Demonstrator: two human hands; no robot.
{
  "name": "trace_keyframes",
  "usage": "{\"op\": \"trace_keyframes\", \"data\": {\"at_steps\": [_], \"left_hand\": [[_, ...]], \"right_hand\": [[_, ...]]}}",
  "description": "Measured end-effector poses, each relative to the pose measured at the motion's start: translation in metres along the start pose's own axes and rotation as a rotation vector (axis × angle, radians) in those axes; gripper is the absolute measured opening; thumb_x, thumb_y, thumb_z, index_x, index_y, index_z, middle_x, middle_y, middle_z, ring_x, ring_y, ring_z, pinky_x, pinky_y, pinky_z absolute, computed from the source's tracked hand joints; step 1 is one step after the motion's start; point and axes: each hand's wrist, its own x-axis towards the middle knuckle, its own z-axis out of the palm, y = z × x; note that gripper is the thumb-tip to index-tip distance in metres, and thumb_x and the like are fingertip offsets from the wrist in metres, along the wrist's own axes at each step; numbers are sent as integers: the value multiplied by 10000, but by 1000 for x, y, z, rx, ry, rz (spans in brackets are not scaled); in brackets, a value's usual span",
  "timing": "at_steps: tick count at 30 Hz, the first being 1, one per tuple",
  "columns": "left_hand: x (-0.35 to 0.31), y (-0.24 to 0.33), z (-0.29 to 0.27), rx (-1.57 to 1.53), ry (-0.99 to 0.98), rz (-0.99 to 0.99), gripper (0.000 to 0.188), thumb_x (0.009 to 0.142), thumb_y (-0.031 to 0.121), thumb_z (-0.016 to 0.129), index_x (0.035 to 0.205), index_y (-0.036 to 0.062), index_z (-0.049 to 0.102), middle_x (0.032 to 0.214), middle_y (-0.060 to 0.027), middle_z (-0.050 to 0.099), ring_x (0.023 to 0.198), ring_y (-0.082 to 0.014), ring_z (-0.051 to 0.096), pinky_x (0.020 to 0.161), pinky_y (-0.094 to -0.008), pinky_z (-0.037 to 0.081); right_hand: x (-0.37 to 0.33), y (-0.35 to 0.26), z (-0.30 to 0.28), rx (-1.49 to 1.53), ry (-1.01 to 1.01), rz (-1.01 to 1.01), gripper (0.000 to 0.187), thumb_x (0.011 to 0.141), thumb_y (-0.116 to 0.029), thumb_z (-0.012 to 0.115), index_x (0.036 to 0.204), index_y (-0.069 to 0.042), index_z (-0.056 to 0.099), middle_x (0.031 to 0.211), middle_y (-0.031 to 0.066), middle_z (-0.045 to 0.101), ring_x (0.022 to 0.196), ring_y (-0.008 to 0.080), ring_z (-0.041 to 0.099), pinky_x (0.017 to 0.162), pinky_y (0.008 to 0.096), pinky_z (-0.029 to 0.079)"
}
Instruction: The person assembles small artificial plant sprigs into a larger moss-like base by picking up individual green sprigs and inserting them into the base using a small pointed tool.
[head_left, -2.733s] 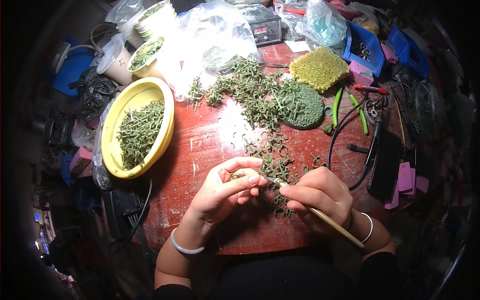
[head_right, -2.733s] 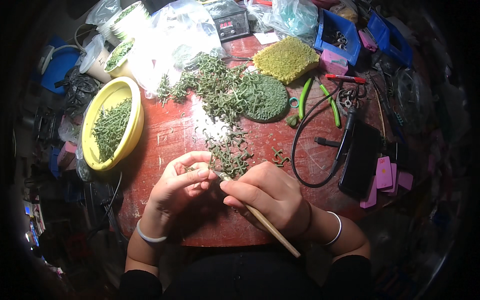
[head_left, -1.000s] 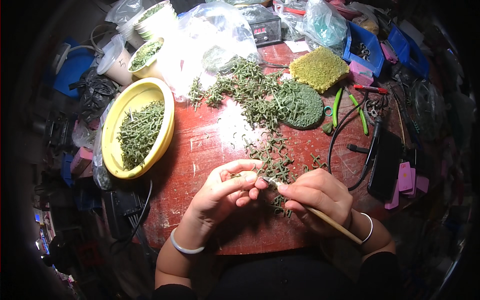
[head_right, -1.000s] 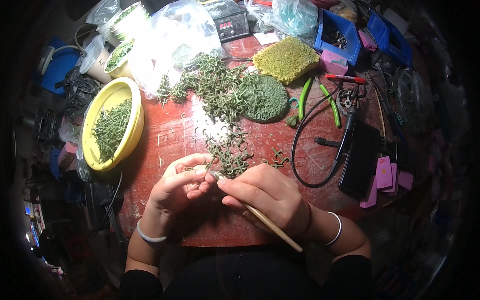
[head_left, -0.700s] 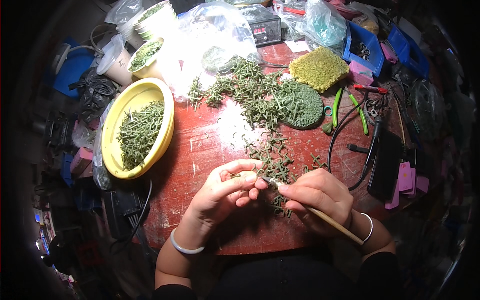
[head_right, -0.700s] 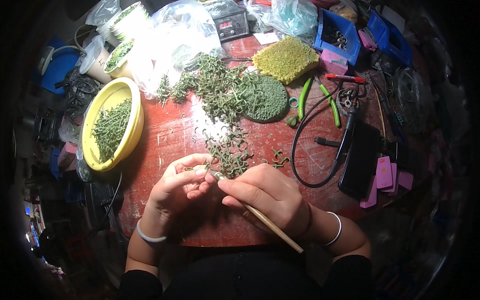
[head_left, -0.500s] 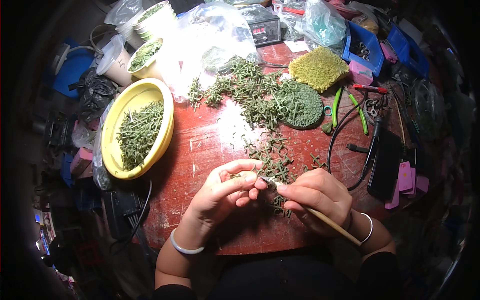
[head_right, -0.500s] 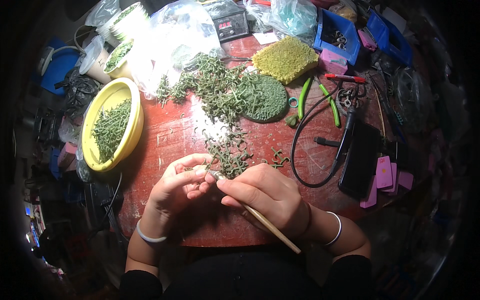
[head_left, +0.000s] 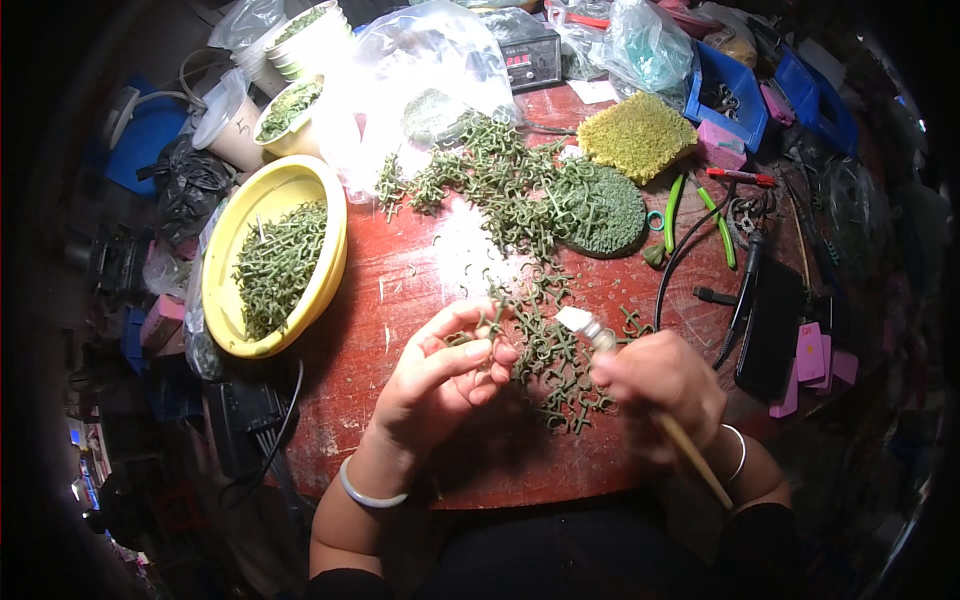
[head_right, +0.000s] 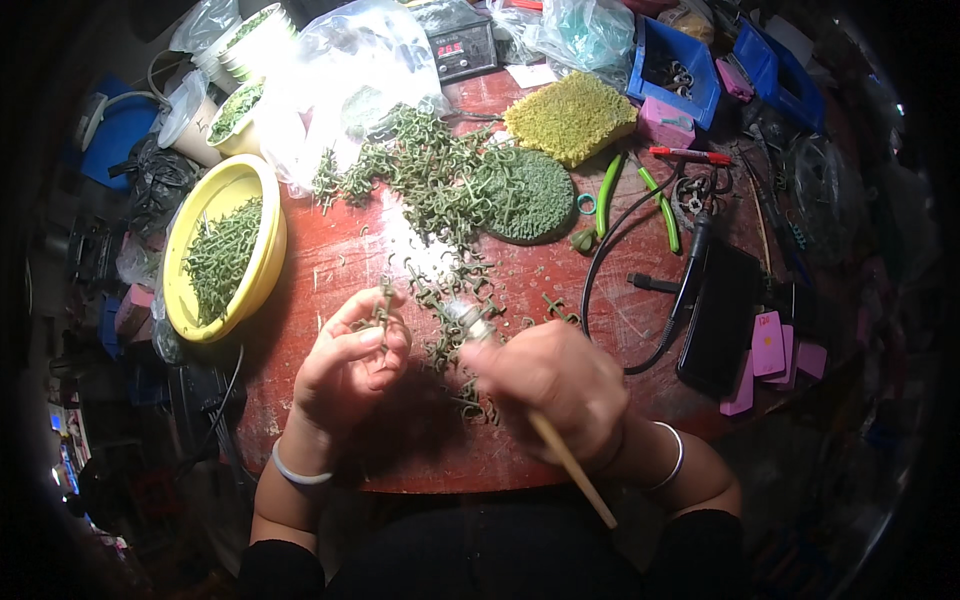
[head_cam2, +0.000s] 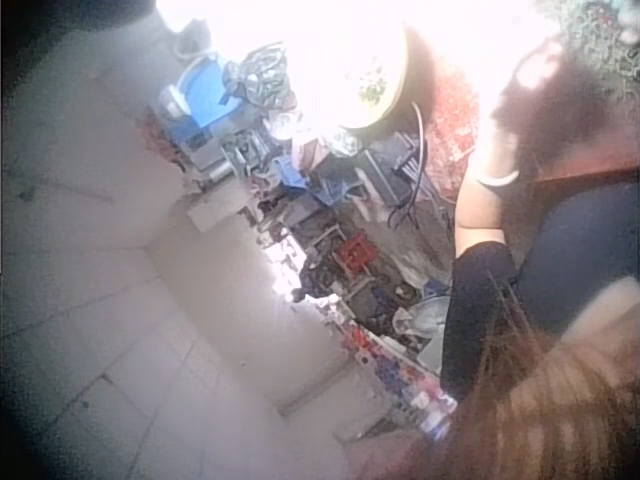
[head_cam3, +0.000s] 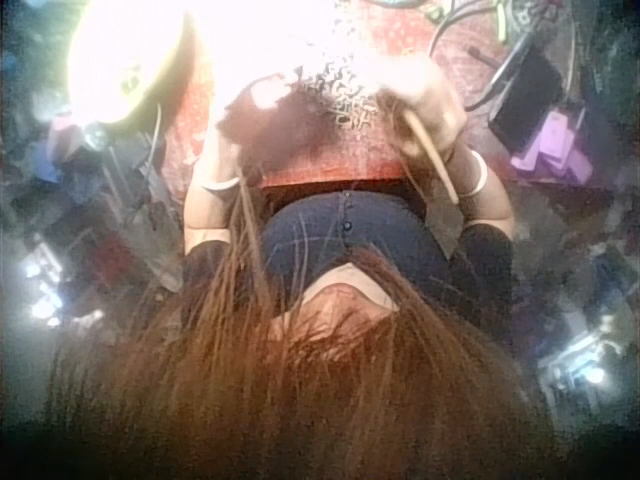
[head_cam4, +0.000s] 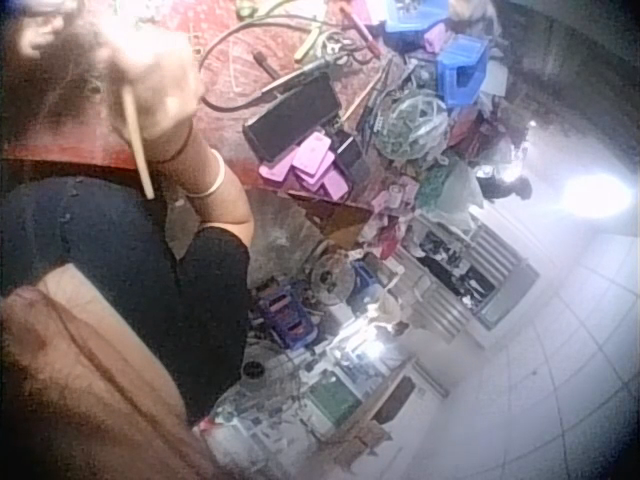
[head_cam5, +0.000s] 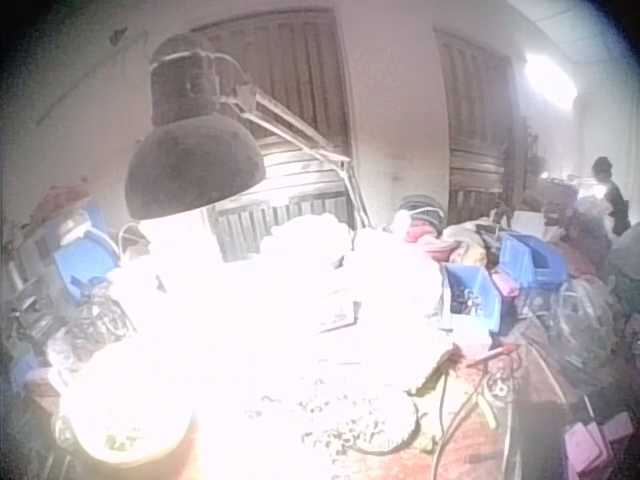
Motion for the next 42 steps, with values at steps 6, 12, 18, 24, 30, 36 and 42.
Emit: {"op": "trace_keyframes", "data": {"at_steps": [6, 12, 18, 24, 30, 36, 42], "left_hand": [[1, -3, 9, -24, -77, 31, 243, 973, 84, 617, 1196, 2, 568, 1086, -144, 662, 881, -194, 672, 727, -280, 538], [3, -3, 1, -34, -51, -12, 103, 974, 142, 660, 948, 80, 582, 960, -59, 637, 867, -131, 624, 690, -250, 505], [5, 0, 6, 67, 80, -47, 102, 961, 150, 688, 937, 107, 599, 850, -6, 603, 753, -75, 536, 602, -218, 398], [5, 1, 3, 80, 138, -43, 102, 951, 130, 698, 988, 94, 610, 835, -3, 584, 755, -78, 538, 594, -209, 401], [6, 0, 1, 99, 131, -73, 119, 950, 118, 701, 1023, 83, 614, 831, 3, 573, 750, -65, 533, 579, -187, 393], [3, 0, 3, 202, 185, -94, 204, 945, 92, 722, 1133, 71, 642, 930, -31, 661, 780, -65, 598, 592, -180, 417], [3, -1, 24, 404, 213, -89, 348, 949, 64, 722, 1284, 42, 626, 1045, -48, 686, 848, -83, 644, 616, -194, 478]], "right_hand": [[6, 9, 5, -151, -31, 286, 211, 865, 50, 721, 1060, 5, 652, 812, 141, 642, 693, 300, 646, 626, 372, 517], [-3, 15, 10, -212, -352, 348, 268, 798, -47, 781, 981, -28, 586, 870, 135, 595, 810, 314, 616, 724, 417, 496], [-3, 16, 13, -237, -311, 374, 222, 804, 7, 729, 967, -26, 581, 858, 132, 600, 800, 317, 621, 719, 422, 497], [3, 12, 9, -181, -157, 319, 262, 765, 58, 742, 968, -10, 591, 826, 134, 599, 737, 315, 632, 663, 406, 510], [3, 10, 9, -186, -55, 173, 268, 754, 92, 744, 967, 1, 609, 822, 140, 606, 729, 312, 631, 658, 390, 513], [7, 8, 10, -93, -55, 286, 236, 792, 99, 746, 973, 8, 625, 832, 121, 624, 714, 249, 650, 639, 346, 523], [1, 10, 8, 139, -9, 418, 190, 867, 60, 743, 1005, 8, 623, 844, 80, 645, 710, 131, 648, 628, 267, 505]]}}
